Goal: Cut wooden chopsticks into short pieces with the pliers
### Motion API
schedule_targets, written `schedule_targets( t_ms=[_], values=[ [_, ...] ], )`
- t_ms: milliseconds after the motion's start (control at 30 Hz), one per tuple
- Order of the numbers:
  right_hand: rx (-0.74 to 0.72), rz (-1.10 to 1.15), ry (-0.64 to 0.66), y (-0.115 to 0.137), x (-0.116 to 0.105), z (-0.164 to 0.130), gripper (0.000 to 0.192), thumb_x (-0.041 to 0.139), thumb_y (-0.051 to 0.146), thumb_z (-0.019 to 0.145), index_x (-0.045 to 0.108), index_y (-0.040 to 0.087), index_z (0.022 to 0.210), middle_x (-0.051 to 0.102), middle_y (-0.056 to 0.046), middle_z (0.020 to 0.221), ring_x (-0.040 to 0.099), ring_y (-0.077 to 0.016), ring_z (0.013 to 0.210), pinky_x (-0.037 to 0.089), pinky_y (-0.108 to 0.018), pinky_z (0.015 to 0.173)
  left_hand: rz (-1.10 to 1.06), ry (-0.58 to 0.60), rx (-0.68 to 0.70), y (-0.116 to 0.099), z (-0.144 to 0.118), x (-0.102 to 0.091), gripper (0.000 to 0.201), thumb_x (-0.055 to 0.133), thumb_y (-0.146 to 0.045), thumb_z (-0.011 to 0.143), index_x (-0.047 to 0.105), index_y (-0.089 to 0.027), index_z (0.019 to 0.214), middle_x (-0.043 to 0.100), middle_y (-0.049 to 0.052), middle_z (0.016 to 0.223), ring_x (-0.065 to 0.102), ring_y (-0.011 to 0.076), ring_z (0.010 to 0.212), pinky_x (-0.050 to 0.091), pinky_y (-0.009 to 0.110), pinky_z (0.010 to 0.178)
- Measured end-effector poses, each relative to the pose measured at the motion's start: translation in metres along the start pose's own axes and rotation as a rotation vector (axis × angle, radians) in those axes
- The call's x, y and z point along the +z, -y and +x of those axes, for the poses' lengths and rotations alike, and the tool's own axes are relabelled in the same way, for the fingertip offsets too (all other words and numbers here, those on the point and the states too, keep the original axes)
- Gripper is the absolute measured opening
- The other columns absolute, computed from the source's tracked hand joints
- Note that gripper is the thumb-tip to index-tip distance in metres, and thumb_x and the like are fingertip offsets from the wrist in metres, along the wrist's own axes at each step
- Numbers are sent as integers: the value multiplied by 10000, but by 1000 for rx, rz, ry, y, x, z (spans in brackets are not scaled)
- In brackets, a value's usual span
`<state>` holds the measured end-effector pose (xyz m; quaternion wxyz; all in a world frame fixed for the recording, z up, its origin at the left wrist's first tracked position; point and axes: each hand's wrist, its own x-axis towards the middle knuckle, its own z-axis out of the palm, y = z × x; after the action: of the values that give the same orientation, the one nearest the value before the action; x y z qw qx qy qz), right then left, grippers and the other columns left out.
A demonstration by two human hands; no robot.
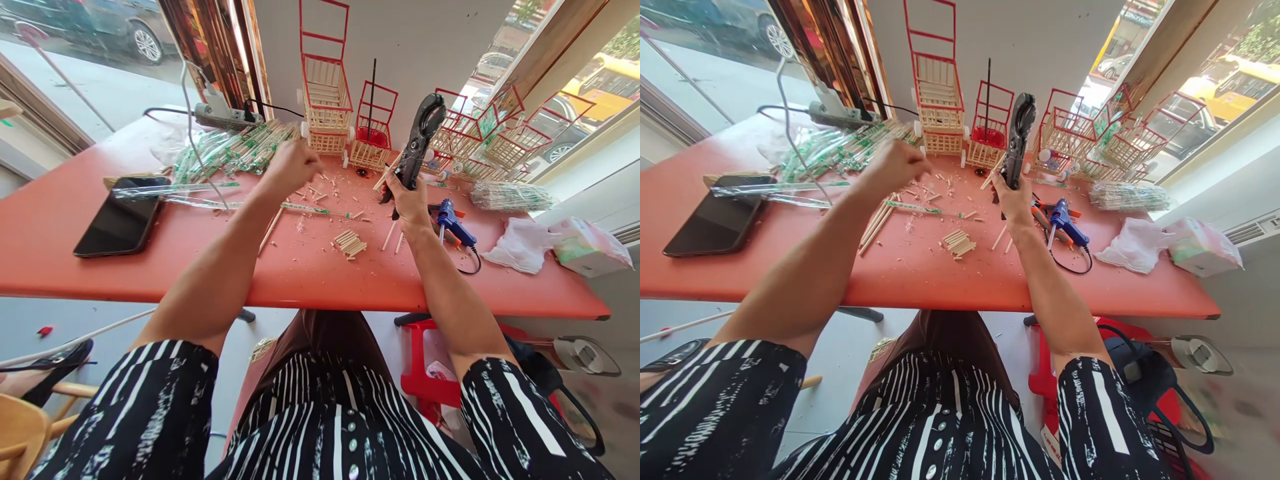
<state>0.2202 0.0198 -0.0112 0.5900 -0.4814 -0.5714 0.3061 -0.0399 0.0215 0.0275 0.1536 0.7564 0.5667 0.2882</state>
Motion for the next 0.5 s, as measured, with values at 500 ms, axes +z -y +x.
schedule_targets(
  t_ms=[500],
  values=[
    [88,117,184,18,4,-16,429,866,570,798,631,213,832,626,24,730,638,-117,657,608,-284,655,-434,239,103,-43,-13,17,252,770,-395,845,846,-161,901,728,64,713,640,182,725,468,340,680]
  ],
)
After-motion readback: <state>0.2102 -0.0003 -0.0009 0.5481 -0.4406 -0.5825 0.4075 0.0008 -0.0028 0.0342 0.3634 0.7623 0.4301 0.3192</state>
